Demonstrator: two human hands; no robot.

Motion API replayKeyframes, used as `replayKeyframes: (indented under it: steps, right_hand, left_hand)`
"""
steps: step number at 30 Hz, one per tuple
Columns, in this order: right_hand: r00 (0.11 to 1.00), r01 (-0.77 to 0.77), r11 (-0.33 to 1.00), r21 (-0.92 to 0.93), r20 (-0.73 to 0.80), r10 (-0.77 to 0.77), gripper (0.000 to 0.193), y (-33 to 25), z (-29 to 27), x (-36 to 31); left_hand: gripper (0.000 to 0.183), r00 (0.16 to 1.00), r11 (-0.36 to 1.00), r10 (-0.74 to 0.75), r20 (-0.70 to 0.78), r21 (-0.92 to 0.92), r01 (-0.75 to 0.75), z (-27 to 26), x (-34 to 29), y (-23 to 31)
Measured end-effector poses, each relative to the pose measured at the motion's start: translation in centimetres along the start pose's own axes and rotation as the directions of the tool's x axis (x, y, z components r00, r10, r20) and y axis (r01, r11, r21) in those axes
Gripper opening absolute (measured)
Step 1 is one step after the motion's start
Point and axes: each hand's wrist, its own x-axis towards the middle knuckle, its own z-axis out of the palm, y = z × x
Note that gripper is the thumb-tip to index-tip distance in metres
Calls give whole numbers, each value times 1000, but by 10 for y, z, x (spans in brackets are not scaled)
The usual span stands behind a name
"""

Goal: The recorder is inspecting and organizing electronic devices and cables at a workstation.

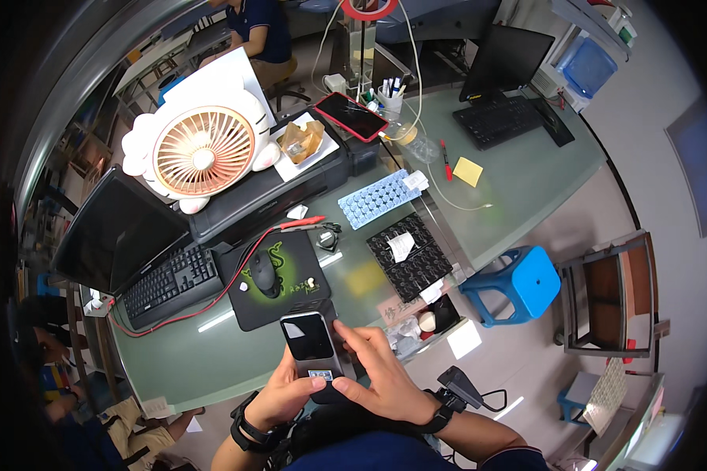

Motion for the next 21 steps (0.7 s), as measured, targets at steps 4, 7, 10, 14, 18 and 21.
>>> replayKeyframes:
  steps: [4,7,10,14,18,21]
  right_hand:
    - [1000,3,1000,20,-5,-3,75,-1,3,-1]
    - [1000,2,1000,12,-8,-2,76,-4,3,-1]
    - [1000,-5,1000,13,-6,5,76,-6,4,-1]
    - [1000,0,1000,0,-9,0,78,-7,6,-1]
    - [1000,-1,1000,-5,-10,1,77,-8,8,0]
    - [1000,-1,1000,-7,-12,0,77,-9,11,0]
  left_hand:
    - [78,999,998,51,13,34,-51,-4,-2,-3]
    - [78,998,998,59,31,33,-60,-5,-3,-3]
    - [78,998,999,51,38,18,-51,-6,-6,-2]
    - [80,999,999,35,40,-12,-34,-4,-7,4]
    - [81,999,1000,27,42,-14,-26,-6,-8,4]
    - [80,999,1000,17,32,-11,-17,-9,-10,3]
